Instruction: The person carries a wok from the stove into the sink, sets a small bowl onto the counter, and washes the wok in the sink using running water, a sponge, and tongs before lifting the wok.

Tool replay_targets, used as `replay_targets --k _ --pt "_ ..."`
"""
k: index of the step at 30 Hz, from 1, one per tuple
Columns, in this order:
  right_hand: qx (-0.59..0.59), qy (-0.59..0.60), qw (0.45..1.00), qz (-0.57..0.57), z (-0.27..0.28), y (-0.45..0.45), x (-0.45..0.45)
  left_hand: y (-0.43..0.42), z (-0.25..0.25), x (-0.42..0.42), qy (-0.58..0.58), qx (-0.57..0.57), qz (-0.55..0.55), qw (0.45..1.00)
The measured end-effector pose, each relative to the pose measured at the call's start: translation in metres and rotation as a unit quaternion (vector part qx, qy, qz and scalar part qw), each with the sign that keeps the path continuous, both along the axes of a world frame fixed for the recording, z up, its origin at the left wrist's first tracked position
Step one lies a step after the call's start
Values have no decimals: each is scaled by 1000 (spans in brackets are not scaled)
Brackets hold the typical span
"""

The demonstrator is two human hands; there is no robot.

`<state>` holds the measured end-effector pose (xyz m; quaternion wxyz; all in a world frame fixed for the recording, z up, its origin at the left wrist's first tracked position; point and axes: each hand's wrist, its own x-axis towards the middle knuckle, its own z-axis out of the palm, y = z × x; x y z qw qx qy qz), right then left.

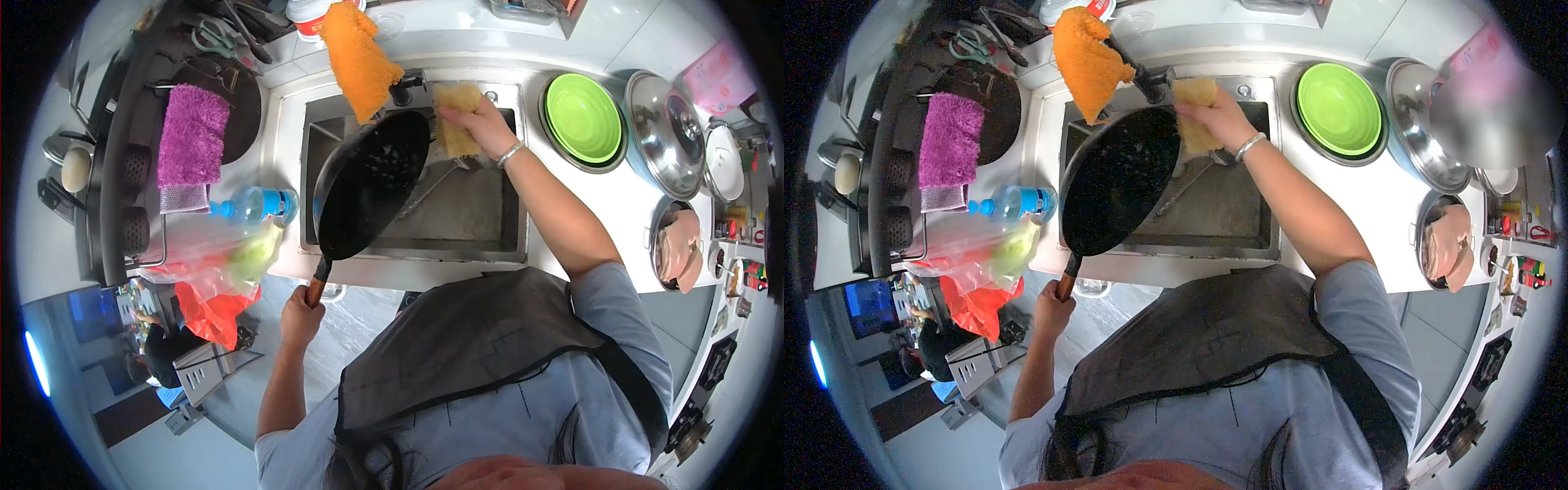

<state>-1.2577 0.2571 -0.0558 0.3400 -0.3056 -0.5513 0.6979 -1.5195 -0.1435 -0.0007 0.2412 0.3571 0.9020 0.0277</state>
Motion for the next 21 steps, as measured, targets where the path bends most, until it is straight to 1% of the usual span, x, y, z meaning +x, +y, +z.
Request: replay_targets --k 2,3,5,6,8,9,11,14,15,17,20,21 --pt "2 -6 1000 12 6 7 -12 -3 -2 -1 -33 10 18 999" --pt "-13 16 1000 20 8 10 -20 -6 -2 -2 -50 14 26 998" --pt "-41 58 997 35 13 15 -36 -9 -3 0 -104 11 86 991" --pt "-51 44 997 48 16 19 -42 -10 -4 2 -131 11 117 984" --pt "-70 18 994 77 18 26 -53 -16 -17 3 -178 47 147 972" --pt "-72 8 995 74 16 32 -58 -18 -23 4 -200 67 162 964" --pt "-75 -14 995 67 1 46 -63 -12 -27 11 -253 71 181 948" --pt "-12 -99 994 42 -18 67 -62 -7 -45 24 -319 87 217 918" --pt "-28 -92 995 37 -20 68 -61 -8 -55 25 -336 92 206 915" --pt "-57 -78 995 24 -14 64 -57 -2 -65 34 -390 106 215 889" --pt "-45 -64 997 -20 15 40 -40 11 -81 54 -455 132 225 851" --pt "-43 -34 998 -15 23 32 -33 12 -85 57 -475 138 228 839"
